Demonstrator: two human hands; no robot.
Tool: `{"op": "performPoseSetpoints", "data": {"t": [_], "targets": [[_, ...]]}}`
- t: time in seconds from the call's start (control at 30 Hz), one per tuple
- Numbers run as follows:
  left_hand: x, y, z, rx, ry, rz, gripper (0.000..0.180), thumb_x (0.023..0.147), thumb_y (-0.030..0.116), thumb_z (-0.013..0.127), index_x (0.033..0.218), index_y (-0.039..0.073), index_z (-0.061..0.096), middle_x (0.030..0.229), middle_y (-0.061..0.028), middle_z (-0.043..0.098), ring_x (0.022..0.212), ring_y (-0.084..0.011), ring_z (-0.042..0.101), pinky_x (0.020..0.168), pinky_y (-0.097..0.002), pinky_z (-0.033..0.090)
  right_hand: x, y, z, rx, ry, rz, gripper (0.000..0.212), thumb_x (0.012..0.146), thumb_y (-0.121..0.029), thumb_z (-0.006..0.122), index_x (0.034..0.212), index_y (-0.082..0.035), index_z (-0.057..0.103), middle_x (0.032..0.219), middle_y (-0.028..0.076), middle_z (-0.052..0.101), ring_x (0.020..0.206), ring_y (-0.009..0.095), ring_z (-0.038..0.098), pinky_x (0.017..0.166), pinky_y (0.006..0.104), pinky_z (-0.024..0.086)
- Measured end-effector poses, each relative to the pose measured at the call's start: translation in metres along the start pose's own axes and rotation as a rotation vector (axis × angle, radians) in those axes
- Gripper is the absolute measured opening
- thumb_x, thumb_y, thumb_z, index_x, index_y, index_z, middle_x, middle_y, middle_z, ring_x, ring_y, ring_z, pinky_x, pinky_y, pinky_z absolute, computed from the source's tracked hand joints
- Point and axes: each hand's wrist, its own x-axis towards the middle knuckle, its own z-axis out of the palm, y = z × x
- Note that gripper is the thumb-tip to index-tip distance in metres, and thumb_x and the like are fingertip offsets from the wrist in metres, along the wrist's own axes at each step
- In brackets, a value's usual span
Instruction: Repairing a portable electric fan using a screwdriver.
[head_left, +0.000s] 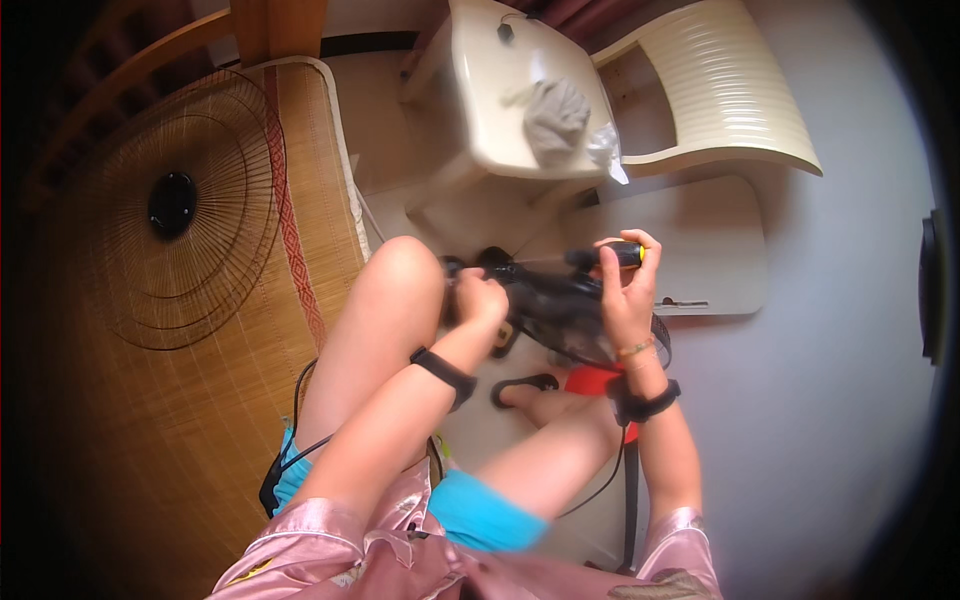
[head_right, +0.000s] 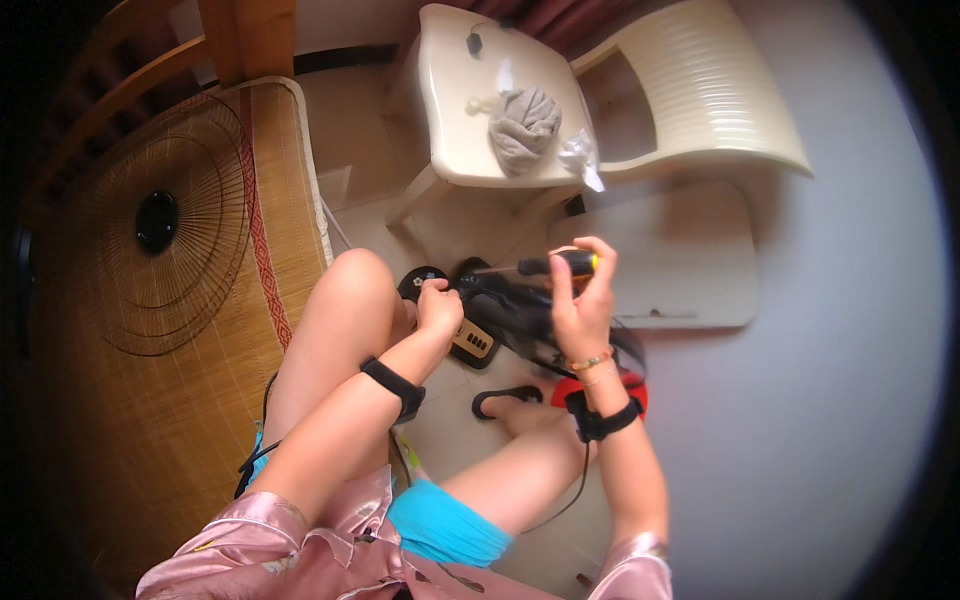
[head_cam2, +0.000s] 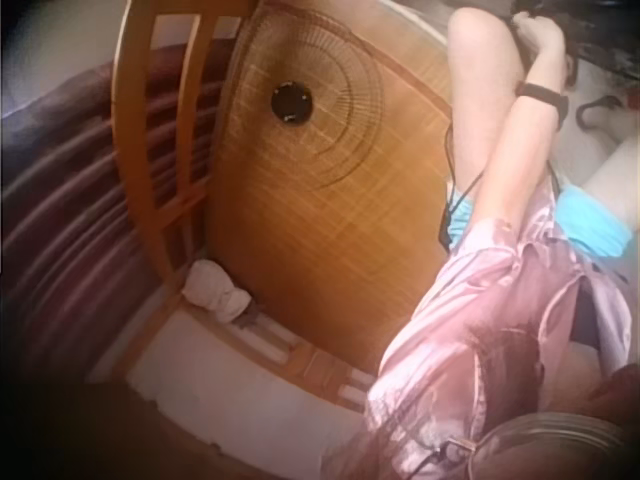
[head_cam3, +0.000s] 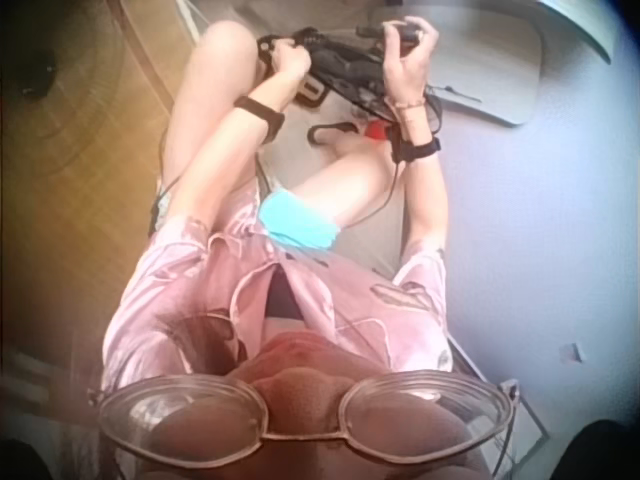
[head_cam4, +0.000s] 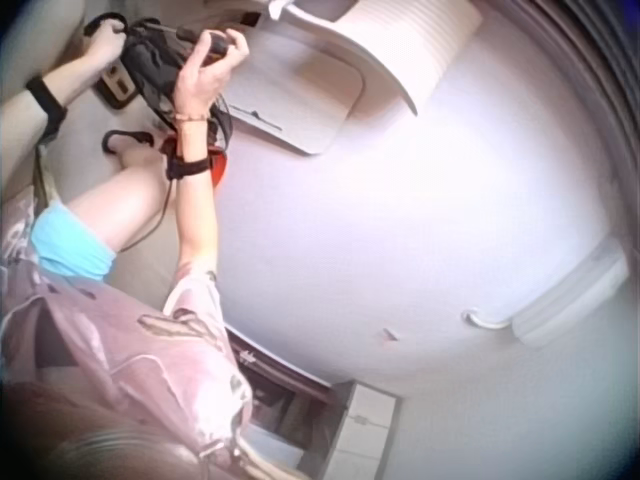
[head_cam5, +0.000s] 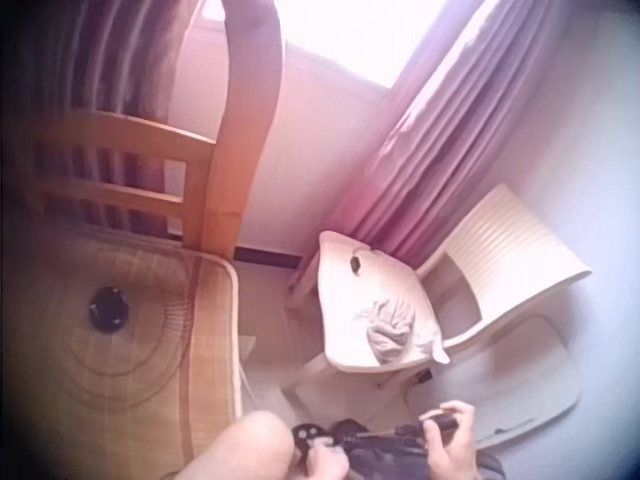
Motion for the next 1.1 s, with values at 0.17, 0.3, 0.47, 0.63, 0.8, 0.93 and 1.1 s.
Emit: {"op": "performPoseSetpoints", "data": {"t": [0.17,0.3,0.47,0.63,0.8,0.93,1.1], "targets": [[0.019,0.000,0.010,-0.105,-0.087,-0.023,0.029,0.099,0.015,0.051,0.124,0.005,0.060,0.116,-0.0129,0.065,0.100,-0.0235,0.063,0.083,-0.0344,0.050,0.005,-0.006,0.002,-0.004,-0.014,0.058,0.030,0.097,-0.013,0.061,0.121,-0.006,0.044,0.090,0.007,0.065,0.072,0.012,0.062,0.067,0.0265,0.051],[0.014,0.003,0.011,-0.173,-0.108,-0.048,0.029,0.099,0.013,0.050,0.124,0.005,0.061,0.115,-0.0125,0.066,0.102,-0.0222,0.063,0.086,-0.0322,0.049,0.003,-0.004,0.006,-0.032,-0.027,0.057,0.029,0.096,-0.014,0.062,0.119,-0.006,0.046,0.088,0.006,0.066,0.070,0.013,0.063,0.065,0.0263,0.051],[-0.010,0.029,-0.004,-0.308,-0.147,-0.090,0.040,0.088,-0.003,0.044,0.123,0.003,0.062,0.115,-0.0137,0.067,0.110,-0.0229,0.061,0.097,-0.0308,0.044,0.002,-0.005,0.009,-0.117,-0.046,0.030,0.028,0.095,-0.014,0.063,0.118,-0.006,0.047,0.087,0.006,0.066,0.068,0.013,0.063,0.064,0.0263,0.051],[-0.012,0.033,-0.009,-0.289,-0.182,-0.094,0.048,0.081,-0.007,0.043,0.124,0.003,0.063,0.118,-0.0129,0.067,0.111,-0.0239,0.061,0.098,-0.0315,0.044,-0.002,-0.006,0.011,-0.150,-0.050,0.040,0.028,0.095,-0.013,0.063,0.117,-0.005,0.047,0.088,0.008,0.068,0.071,0.016,0.066,0.066,0.0277,0.052],[-0.014,0.033,-0.010,-0.297,-0.154,-0.107,0.048,0.081,-0.006,0.044,0.124,0.003,0.064,0.118,-0.0129,0.067,0.112,-0.0235,0.061,0.098,-0.0315,0.044,-0.004,-0.002,0.012,-0.192,-0.073,-0.002,0.029,0.094,-0.011,0.063,0.117,-0.005,0.047,0.091,0.011,0.069,0.078,0.023,0.068,0.072,0.0316,0.053],[-0.009,0.027,-0.007,-0.309,-0.138,-0.090,0.048,0.081,-0.007,0.044,0.124,0.002,0.063,0.117,-0.0133,0.068,0.111,-0.0234,0.062,0.097,-0.0310,0.045,-0.004,-0.003,0.013,-0.200,-0.099,-0.040,0.029,0.093,-0.011,0.064,0.117,-0.005,0.048,0.092,0.012,0.069,0.082,0.026,0.069,0.075,0.0336,0.054],[-0.008,0.025,-0.005,-0.308,-0.129,-0.082,0.048,0.081,-0.008,0.044,0.124,0.001,0.063,0.118,-0.0140,0.068,0.110,-0.0231,0.063,0.098,-0.0302,0.045,-0.005,-0.004,0.013,-0.191,-0.099,-0.043,0.029,0.093,-0.011,0.064,0.117,-0.005,0.048,0.093,0.012,0.069,0.083,0.027,0.070,0.076,0.0339,0.054]]}}
